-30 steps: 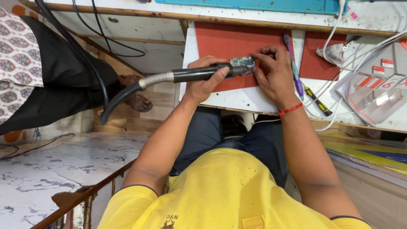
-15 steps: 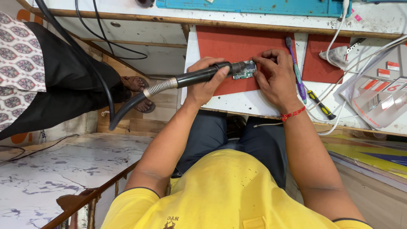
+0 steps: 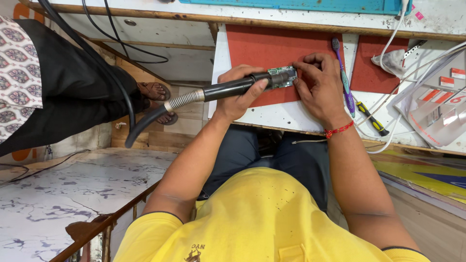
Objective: The person cleans a small circuit board using a toothbrush and then applies heat to specific components with a hot air rework station while holding the board steady.
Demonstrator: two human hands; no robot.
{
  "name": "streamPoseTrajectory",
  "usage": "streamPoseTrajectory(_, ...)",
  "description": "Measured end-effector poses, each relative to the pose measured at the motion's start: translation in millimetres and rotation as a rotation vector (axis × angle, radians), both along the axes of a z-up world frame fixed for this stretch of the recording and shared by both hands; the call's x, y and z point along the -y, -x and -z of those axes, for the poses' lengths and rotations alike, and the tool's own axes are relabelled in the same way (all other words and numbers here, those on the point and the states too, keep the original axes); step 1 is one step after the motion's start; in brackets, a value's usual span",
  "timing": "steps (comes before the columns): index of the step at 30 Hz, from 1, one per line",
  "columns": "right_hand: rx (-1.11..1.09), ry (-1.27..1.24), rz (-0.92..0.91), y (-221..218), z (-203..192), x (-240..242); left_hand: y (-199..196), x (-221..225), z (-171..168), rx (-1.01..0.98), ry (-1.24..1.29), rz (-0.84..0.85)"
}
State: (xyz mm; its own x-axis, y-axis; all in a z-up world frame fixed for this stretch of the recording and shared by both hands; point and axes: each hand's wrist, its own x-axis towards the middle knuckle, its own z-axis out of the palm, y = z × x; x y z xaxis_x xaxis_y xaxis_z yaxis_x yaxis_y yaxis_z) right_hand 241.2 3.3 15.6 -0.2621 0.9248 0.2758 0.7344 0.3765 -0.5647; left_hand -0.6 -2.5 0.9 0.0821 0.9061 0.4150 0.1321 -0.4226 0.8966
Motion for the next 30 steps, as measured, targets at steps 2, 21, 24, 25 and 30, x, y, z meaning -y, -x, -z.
streamPoseTrajectory(2,-0.004,-0.008,0.002,0.3,0.1,-3.4,-0.2,-1.8,-1.0,-0.041,-0.009,-0.096)
streamPoseTrajectory(21,0.013,0.001,0.005,1.8,2.2,-1.7,0.6,0.8,-0.3,0.009,0.029,-0.077)
streamPoseTrajectory(24,0.018,-0.003,0.001,3.7,-2.0,-2.5,2.7,-1.4,-4.3,0.051,0.042,-0.038)
streamPoseTrajectory(25,0.024,-0.003,0.001,4.2,-3.3,-2.0,0.1,0.5,-5.3,0.059,0.069,-0.061)
streamPoseTrajectory(30,0.021,0.005,-0.008,-0.4,2.8,3.3,-0.1,8.8,3.8,-0.029,0.007,-0.065)
